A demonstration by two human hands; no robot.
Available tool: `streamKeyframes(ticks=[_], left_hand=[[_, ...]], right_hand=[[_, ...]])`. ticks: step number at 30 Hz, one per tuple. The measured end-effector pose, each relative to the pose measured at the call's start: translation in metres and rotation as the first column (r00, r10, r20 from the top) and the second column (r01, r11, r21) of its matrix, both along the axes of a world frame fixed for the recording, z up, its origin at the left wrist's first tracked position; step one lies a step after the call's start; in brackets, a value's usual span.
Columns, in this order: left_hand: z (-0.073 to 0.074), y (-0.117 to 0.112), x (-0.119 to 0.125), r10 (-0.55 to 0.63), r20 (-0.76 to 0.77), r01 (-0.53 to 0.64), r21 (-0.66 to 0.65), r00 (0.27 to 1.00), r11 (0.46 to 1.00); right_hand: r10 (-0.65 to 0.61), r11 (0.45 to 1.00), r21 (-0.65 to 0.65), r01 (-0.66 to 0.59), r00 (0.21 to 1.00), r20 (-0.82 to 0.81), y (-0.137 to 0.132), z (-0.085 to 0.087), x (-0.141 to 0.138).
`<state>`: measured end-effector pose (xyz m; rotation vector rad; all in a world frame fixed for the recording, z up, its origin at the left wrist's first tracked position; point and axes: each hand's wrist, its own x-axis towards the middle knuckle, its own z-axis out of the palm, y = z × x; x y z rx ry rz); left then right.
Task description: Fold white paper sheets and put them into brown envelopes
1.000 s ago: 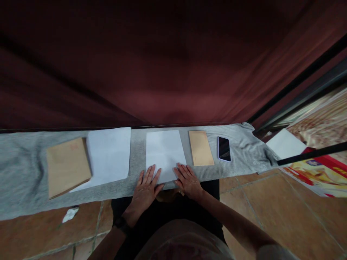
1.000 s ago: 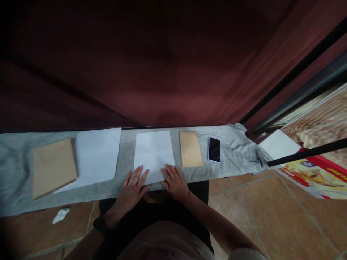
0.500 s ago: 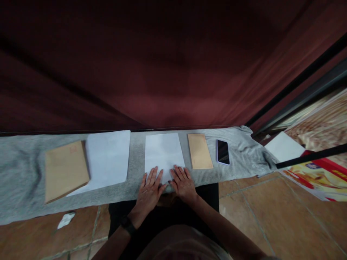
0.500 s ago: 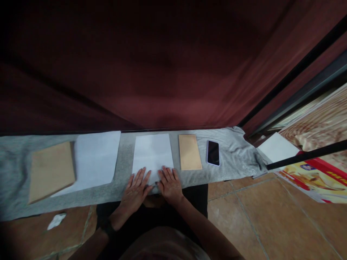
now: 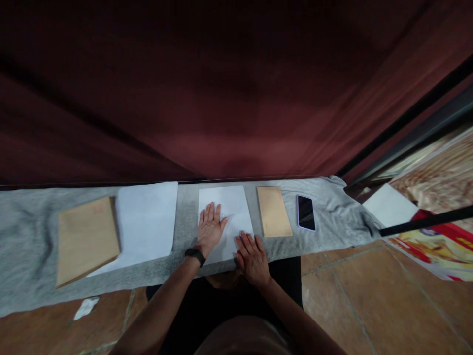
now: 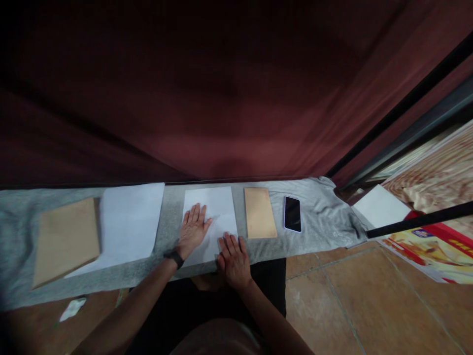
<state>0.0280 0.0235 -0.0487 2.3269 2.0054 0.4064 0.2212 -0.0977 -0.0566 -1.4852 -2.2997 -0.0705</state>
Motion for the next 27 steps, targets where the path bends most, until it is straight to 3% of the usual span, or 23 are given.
streamKeyframes(ticks=[4, 8, 13, 17, 27], left_hand=[[0.004, 0.01, -0.025, 0.085, -0.033, -0.085, -0.02, 0.996, 0.996], [0.006, -0.016, -0.037, 0.114, -0.023, -0.113, 0.059, 0.993, 0.992], [0.004, -0.077, -0.022, -0.098, -0.001, 0.098, 0.095, 0.995, 0.991], [0.008, -0.101, -0.014, -0.276, -0.015, 0.276, 0.021, 0.961, 0.961], [0.009, -0.125, -0.07, -0.222, -0.058, 0.226, 0.059, 0.973, 0.972]], right_hand=[[-0.004, 1.0, 0.0, 0.004, 1.0, -0.001, -0.001, 0.001, -0.001], [-0.011, 1.0, -0.007, 0.011, 1.0, -0.005, -0.001, 0.001, -0.002], [-0.009, 1.0, -0.029, 0.008, 0.999, -0.032, -0.001, 0.001, -0.002], [-0.006, 0.999, -0.041, 0.004, 0.999, -0.047, -0.001, 0.002, -0.001], [0.021, 0.995, -0.098, -0.022, 1.0, -0.009, -0.008, 0.01, 0.019]])
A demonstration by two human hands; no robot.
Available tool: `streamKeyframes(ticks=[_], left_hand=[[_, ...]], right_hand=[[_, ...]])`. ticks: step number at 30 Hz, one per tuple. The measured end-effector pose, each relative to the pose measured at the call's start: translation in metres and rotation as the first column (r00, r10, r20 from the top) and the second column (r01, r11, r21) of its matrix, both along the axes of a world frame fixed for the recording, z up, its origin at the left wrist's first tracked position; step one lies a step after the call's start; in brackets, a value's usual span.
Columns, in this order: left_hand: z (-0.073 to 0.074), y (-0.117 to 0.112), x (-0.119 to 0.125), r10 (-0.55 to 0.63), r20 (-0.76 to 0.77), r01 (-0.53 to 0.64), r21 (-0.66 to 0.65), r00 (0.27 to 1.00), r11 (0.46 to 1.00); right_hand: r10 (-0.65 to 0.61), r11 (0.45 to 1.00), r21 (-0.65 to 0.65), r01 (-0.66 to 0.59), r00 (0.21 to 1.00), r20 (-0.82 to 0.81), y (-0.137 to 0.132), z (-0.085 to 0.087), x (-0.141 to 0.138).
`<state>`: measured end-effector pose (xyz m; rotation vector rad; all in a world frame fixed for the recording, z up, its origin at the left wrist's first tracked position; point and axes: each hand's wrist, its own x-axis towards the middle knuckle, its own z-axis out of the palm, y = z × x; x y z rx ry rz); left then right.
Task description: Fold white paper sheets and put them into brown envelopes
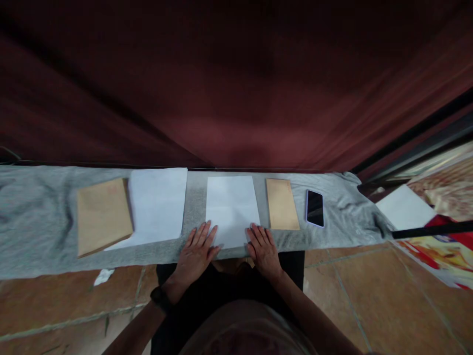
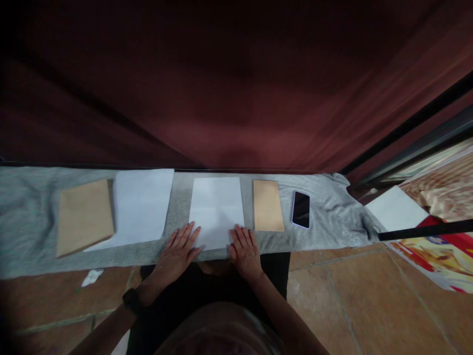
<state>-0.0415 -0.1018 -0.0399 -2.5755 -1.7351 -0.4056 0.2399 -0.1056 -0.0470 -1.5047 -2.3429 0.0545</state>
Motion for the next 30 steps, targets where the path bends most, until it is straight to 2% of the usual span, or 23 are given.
streamKeyframes(ticks=[3, 8, 11, 16, 21, 26, 30], left_hand=[[0.001, -0.008, -0.003, -0.007, -0.004, 0.007, -0.011, 1.0, 1.0], [0.008, -0.009, 0.01, 0.025, -0.036, -0.028, -0.078, 0.999, 0.997], [0.01, -0.007, 0.016, 0.004, -0.061, -0.012, -0.128, 0.998, 0.992], [0.003, -0.003, 0.018, -0.048, -0.114, 0.027, -0.176, 0.992, 0.984], [-0.001, -0.002, 0.02, -0.03, -0.142, 0.004, -0.175, 0.989, 0.985], [0.008, 0.0, 0.014, -0.019, -0.038, 0.014, -0.138, 0.999, 0.99], [0.016, -0.002, 0.006, 0.007, 0.081, 0.003, -0.13, 0.997, 0.992]], right_hand=[[-0.022, 1.0, 0.001, 0.022, 1.0, 0.018, -0.004, 0.0, 0.005], [-0.031, 1.0, 0.006, 0.03, 0.999, 0.018, -0.006, -0.002, 0.005], [-0.034, 0.999, 0.008, 0.034, 0.999, 0.015, -0.005, -0.002, 0.004], [-0.028, 0.999, 0.025, 0.027, 1.0, 0.005, -0.005, -0.005, 0.004], [-0.045, 0.998, 0.032, 0.045, 0.999, -0.005, -0.005, -0.008, 0.001], [-0.013, 1.0, 0.025, 0.014, 0.999, -0.053, -0.001, -0.01, 0.007], [0.07, 0.997, -0.009, -0.072, 0.988, -0.139, 0.006, -0.005, 0.02]])
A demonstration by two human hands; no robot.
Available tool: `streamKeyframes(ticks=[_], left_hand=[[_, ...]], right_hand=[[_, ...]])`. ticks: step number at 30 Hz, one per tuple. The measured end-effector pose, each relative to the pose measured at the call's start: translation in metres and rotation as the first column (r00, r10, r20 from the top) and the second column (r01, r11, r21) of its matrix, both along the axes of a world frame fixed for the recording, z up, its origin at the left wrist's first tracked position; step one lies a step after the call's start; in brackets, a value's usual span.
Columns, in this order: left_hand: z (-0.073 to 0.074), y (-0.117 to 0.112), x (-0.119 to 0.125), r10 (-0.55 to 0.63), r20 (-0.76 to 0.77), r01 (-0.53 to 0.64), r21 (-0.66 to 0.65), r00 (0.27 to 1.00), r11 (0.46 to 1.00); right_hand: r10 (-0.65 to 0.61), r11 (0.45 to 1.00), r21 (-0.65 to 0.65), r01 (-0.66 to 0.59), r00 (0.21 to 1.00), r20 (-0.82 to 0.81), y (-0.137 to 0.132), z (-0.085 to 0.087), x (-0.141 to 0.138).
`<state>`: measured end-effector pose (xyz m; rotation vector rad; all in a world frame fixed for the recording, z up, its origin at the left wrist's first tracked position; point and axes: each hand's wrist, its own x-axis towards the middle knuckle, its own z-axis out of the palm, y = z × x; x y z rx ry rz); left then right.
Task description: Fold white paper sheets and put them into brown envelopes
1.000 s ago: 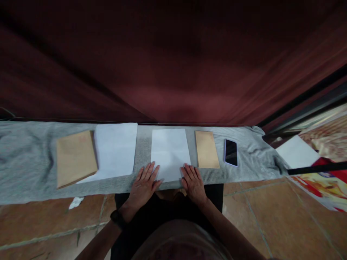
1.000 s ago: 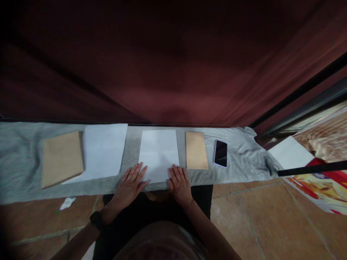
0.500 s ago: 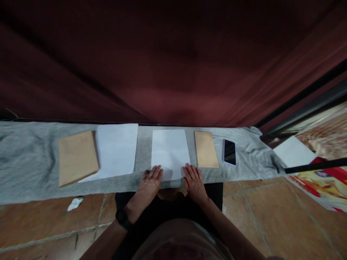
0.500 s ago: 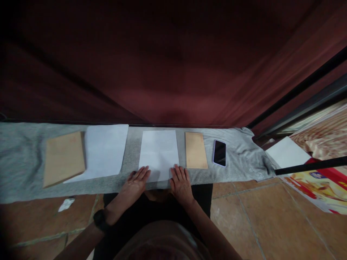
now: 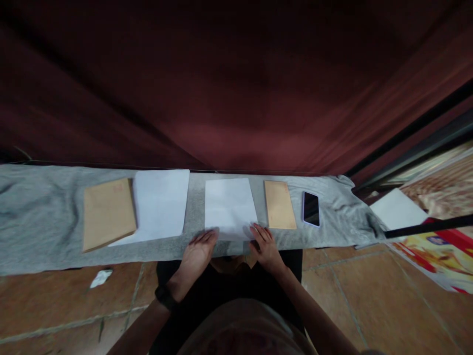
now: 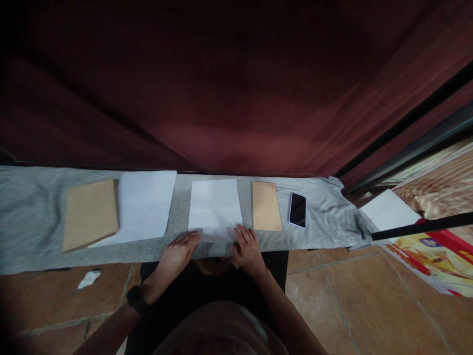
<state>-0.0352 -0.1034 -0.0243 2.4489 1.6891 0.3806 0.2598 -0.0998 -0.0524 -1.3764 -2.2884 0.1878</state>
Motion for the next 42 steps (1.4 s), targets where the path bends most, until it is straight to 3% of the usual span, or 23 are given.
streamKeyframes(ticks=[3, 7, 10, 14, 19, 25, 27, 32, 37, 42], left_hand=[[0.001, -0.006, -0.005, -0.007, 0.072, 0.009, -0.023, 0.997, 1.0], [0.0, -0.017, -0.012, -0.093, 0.166, 0.098, -0.026, 0.982, 0.995], [0.0, -0.024, -0.018, -0.151, 0.212, 0.152, 0.011, 0.965, 0.988], [-0.003, -0.023, -0.027, -0.102, 0.208, 0.089, 0.069, 0.973, 0.994], [-0.014, -0.006, -0.038, 0.02, 0.366, -0.037, 0.041, 0.93, 0.998], [-0.022, -0.004, -0.049, -0.124, 0.477, 0.145, -0.007, 0.87, 0.989], [-0.025, -0.007, -0.051, -0.135, 0.504, 0.142, 0.024, 0.853, 0.99], [-0.022, -0.012, -0.043, -0.102, 0.421, 0.091, 0.045, 0.901, 0.995], [-0.011, -0.003, -0.031, -0.117, 0.295, 0.117, 0.015, 0.948, 0.993], [-0.014, 0.007, -0.034, -0.207, 0.252, 0.209, 0.02, 0.945, 0.978]], right_hand=[[0.07, 0.997, -0.041, -0.073, 0.995, -0.069, 0.004, 0.003, 0.011], [-0.012, 0.994, -0.113, -0.012, 0.978, -0.208, 0.011, -0.001, 0.021], [-0.002, 0.991, -0.132, -0.03, 0.972, -0.235, 0.015, -0.003, 0.023], [0.08, 0.986, -0.125, -0.108, 0.974, -0.211, 0.015, -0.001, 0.019], [0.118, 0.968, -0.182, -0.173, 0.953, -0.278, 0.004, 0.006, 0.019], [0.087, 0.951, -0.242, -0.193, 0.916, -0.392, 0.0, 0.006, 0.025], [0.075, 0.947, -0.25, -0.2, 0.898, -0.433, 0.002, 0.003, 0.025], [0.078, 0.953, -0.243, -0.183, 0.919, -0.386, 0.003, -0.003, 0.019], [0.083, 0.967, -0.212, -0.144, 0.958, -0.274, 0.018, -0.006, 0.014], [0.034, 0.974, -0.206, -0.096, 0.958, -0.286, 0.039, -0.009, 0.015]])
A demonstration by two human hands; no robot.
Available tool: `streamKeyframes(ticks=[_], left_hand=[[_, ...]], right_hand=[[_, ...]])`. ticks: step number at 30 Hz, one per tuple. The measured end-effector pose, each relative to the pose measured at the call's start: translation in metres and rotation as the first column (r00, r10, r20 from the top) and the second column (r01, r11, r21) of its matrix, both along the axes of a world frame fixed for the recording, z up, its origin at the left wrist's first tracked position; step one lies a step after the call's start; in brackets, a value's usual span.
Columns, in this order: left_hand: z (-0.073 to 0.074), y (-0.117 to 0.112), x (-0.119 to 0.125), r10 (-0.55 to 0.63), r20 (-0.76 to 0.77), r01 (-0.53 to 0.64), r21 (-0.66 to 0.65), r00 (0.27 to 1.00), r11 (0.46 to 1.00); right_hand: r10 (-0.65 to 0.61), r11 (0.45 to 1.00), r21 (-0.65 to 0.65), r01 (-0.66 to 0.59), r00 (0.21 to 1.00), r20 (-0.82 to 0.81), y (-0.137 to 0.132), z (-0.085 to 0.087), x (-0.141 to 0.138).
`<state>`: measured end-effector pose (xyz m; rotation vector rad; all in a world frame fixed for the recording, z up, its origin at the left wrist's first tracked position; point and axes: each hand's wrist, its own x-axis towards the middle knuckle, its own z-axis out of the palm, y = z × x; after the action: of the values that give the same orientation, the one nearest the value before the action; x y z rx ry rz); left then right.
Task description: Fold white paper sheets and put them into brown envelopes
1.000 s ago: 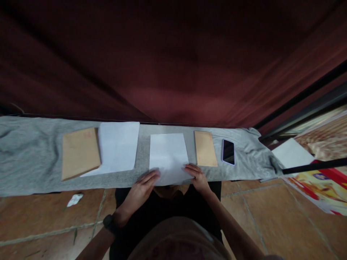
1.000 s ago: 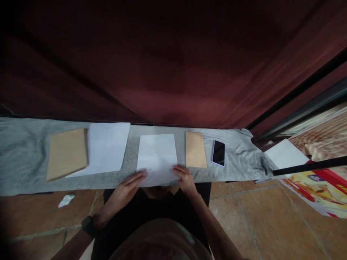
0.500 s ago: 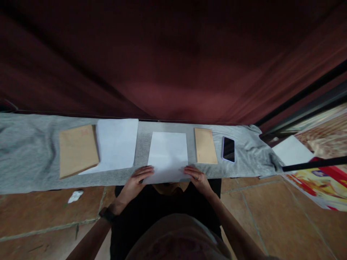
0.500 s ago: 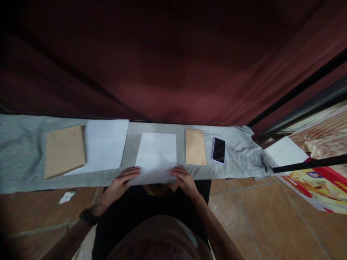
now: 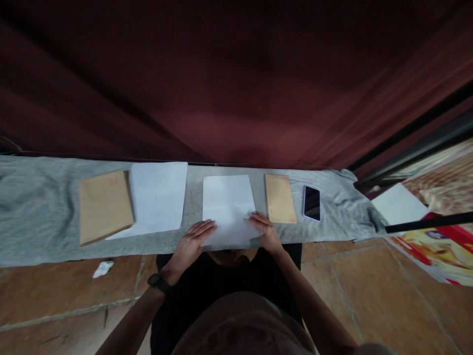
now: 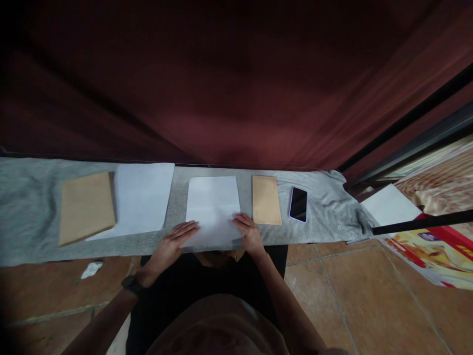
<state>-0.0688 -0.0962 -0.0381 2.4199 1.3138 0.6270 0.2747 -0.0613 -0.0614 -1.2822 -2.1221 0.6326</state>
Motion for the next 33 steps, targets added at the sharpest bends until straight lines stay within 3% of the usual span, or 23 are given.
streamKeyframes(ticks=[6, 11, 17, 21, 26, 29, 33], left_hand=[[-0.002, -0.006, -0.009, -0.04, 0.077, 0.036, 0.051, 0.996, 0.998], [0.001, -0.014, -0.012, 0.077, 0.216, -0.094, 0.073, 0.973, 0.993], [0.002, -0.002, -0.014, 0.116, 0.201, -0.109, -0.044, 0.973, 0.993], [0.007, 0.001, -0.009, 0.258, 0.246, -0.232, -0.132, 0.934, 0.964], [0.009, 0.001, 0.003, 0.405, 0.31, -0.365, -0.179, 0.86, 0.913], [0.007, 0.004, 0.011, 0.482, 0.357, -0.433, -0.211, 0.8, 0.876], [0.012, 0.01, 0.019, 0.578, 0.311, -0.507, -0.284, 0.754, 0.814]], right_hand=[[0.085, 0.996, -0.026, -0.084, 0.994, 0.067, -0.006, 0.004, 0.007], [0.08, 0.996, -0.044, -0.08, 0.997, -0.015, -0.013, 0.008, 0.01], [-0.015, 0.998, -0.059, 0.012, 0.999, -0.05, -0.009, 0.011, 0.002], [-0.055, 0.994, -0.103, 0.047, 0.996, -0.072, -0.007, 0.017, -0.003], [-0.265, 0.957, -0.115, 0.265, 0.964, 0.013, -0.004, 0.023, -0.017], [-0.375, 0.9, -0.18, 0.396, 0.916, 0.141, 0.001, 0.03, -0.03], [-0.42, 0.824, -0.233, 0.516, 0.833, 0.36, 0.011, 0.046, -0.046]])
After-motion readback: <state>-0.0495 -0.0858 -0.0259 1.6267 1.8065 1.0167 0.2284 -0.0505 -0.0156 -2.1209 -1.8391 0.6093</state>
